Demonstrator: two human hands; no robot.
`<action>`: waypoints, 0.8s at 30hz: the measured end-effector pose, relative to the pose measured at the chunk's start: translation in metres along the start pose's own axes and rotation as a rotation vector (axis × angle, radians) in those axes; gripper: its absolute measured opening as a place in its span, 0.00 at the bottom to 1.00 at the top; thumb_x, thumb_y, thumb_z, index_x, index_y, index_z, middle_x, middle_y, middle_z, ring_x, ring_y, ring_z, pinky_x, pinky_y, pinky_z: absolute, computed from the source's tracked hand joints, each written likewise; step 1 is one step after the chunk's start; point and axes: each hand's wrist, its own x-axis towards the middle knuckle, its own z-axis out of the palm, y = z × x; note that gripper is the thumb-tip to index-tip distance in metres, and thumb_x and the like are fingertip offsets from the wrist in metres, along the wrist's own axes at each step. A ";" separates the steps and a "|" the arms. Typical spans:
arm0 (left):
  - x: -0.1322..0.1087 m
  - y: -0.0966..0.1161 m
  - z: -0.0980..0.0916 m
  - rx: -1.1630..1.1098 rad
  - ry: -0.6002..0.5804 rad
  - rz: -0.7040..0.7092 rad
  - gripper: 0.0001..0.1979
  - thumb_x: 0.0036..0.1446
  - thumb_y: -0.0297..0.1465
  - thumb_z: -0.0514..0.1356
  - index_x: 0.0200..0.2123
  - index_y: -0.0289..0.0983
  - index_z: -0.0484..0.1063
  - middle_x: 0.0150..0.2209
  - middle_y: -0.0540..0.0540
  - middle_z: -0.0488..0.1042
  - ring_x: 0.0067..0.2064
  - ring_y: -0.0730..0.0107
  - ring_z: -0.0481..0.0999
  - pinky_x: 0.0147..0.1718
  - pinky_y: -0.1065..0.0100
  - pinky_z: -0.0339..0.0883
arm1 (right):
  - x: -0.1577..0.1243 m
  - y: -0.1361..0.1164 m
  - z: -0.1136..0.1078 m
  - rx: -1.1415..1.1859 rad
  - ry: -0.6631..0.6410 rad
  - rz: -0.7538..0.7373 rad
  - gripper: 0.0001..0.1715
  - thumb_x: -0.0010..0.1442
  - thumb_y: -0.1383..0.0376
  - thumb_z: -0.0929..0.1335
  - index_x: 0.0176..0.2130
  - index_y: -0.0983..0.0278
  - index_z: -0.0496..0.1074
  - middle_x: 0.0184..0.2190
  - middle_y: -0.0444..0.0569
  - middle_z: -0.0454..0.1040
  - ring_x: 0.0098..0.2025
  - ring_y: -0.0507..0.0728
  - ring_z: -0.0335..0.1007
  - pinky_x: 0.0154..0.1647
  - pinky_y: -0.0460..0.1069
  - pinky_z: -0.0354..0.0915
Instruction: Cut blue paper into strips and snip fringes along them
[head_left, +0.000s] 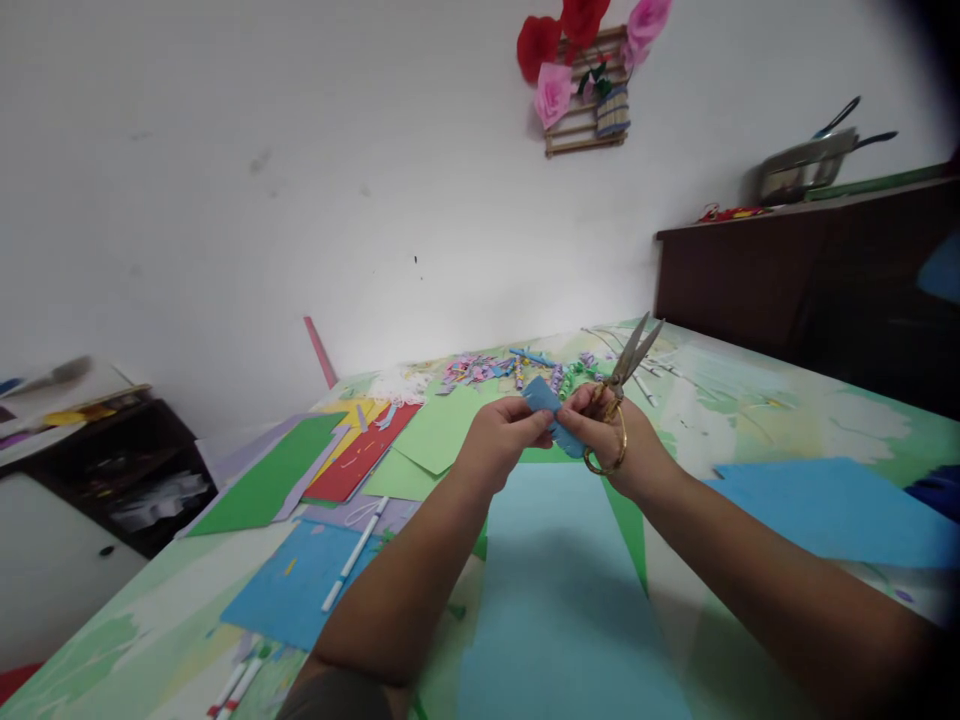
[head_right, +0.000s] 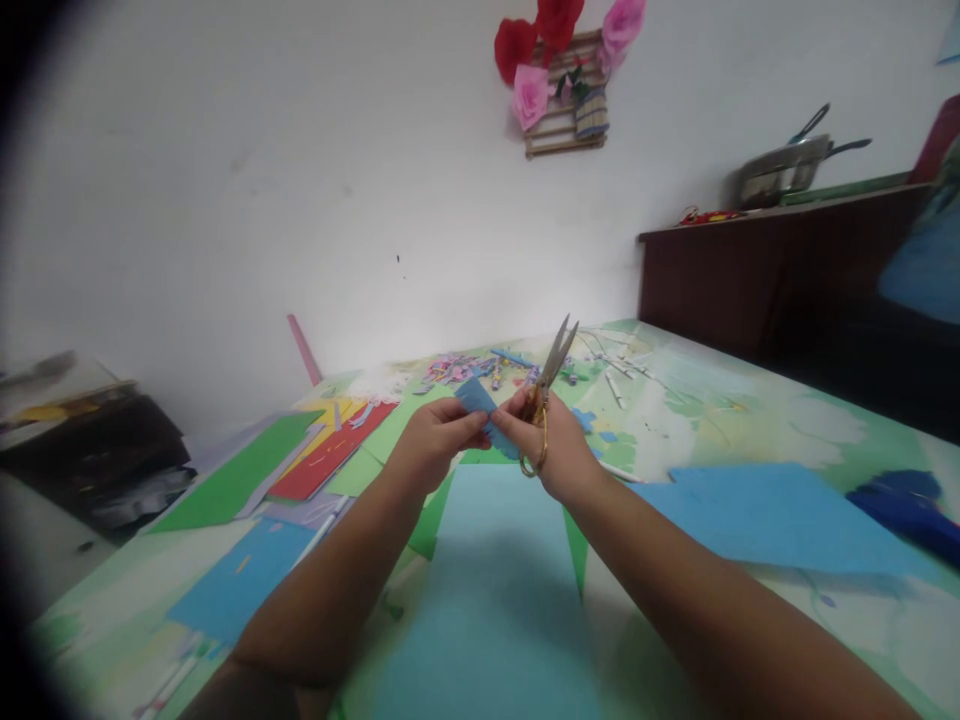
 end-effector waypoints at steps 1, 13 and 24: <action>0.000 0.001 -0.001 0.009 0.000 0.005 0.08 0.41 0.31 0.63 0.25 0.31 0.71 0.21 0.50 0.69 0.23 0.77 0.69 0.28 0.70 0.66 | 0.001 0.000 -0.001 -0.006 0.005 -0.002 0.17 0.44 0.60 0.70 0.26 0.62 0.58 0.23 0.39 0.61 0.25 0.49 0.58 0.27 0.47 0.56; 0.004 0.007 0.000 -0.370 -0.029 -0.264 0.21 0.54 0.43 0.49 0.36 0.31 0.69 0.36 0.38 0.73 0.38 0.64 0.73 0.41 0.61 0.64 | 0.010 0.006 -0.011 -0.081 0.114 0.100 0.17 0.40 0.61 0.71 0.24 0.63 0.59 0.19 0.38 0.61 0.20 0.48 0.56 0.21 0.45 0.54; -0.003 0.020 -0.005 -0.588 -0.152 -0.362 0.34 0.51 0.51 0.42 0.48 0.26 0.61 0.51 0.30 0.64 0.54 0.53 0.62 0.51 0.58 0.53 | 0.013 0.008 -0.006 -0.354 0.288 0.027 0.18 0.42 0.56 0.69 0.24 0.62 0.57 0.18 0.39 0.62 0.20 0.50 0.57 0.21 0.47 0.56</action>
